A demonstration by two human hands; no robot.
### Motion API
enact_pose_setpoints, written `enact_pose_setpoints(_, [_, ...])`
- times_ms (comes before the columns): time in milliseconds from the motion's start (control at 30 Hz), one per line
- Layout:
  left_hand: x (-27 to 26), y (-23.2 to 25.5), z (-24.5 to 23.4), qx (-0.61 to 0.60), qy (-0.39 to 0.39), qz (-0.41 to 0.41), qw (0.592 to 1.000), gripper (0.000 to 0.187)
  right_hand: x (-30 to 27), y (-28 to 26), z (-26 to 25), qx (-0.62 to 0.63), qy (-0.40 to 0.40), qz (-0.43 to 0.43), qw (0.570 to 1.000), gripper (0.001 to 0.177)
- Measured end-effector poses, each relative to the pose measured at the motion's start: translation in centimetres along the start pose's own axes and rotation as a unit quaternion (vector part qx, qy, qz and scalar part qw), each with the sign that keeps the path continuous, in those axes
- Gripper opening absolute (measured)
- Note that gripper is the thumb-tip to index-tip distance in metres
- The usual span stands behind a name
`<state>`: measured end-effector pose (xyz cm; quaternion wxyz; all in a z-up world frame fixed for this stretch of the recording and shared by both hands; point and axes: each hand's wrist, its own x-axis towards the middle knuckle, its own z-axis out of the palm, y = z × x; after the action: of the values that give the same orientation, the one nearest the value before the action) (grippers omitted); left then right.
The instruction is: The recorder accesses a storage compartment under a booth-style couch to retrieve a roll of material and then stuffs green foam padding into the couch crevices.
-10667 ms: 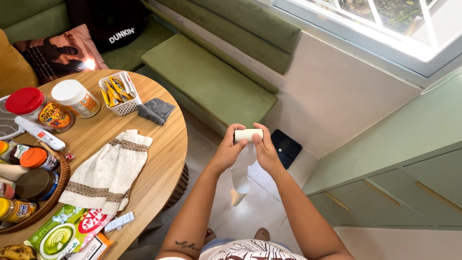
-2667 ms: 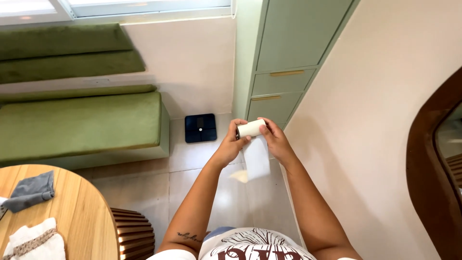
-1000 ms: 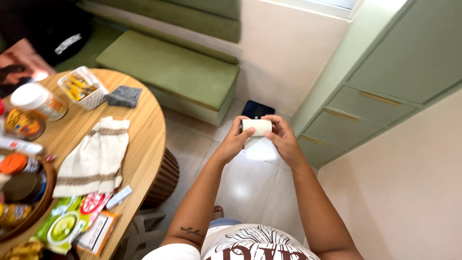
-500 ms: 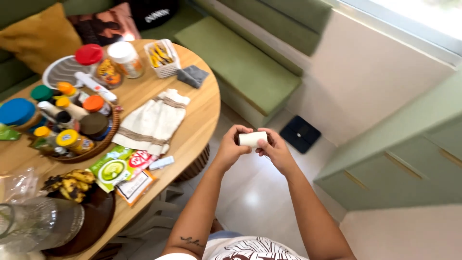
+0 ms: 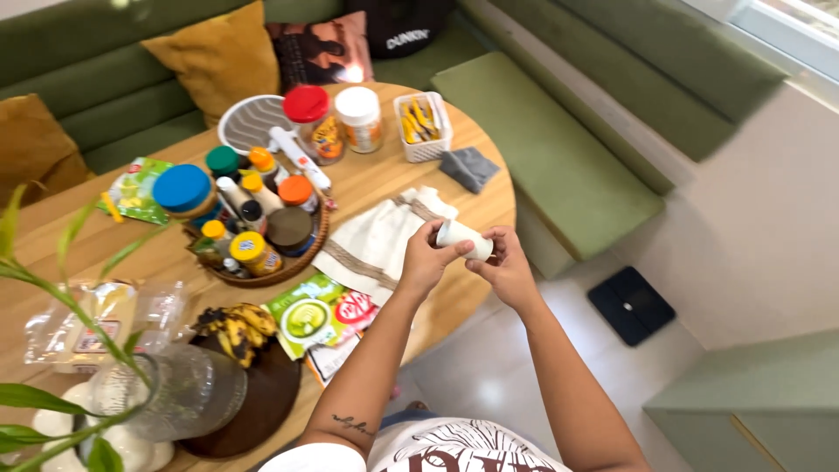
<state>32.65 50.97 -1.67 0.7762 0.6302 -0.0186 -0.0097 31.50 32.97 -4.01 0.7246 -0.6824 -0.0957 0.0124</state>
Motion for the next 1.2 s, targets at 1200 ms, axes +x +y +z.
enact_pose_setpoints(1200, [8.6,-7.3,-17.2,0.585,0.341,-0.058,0.733,0.031,29.7,21.1,19.6,-0.113,-0.410,0.267,0.865,0.047])
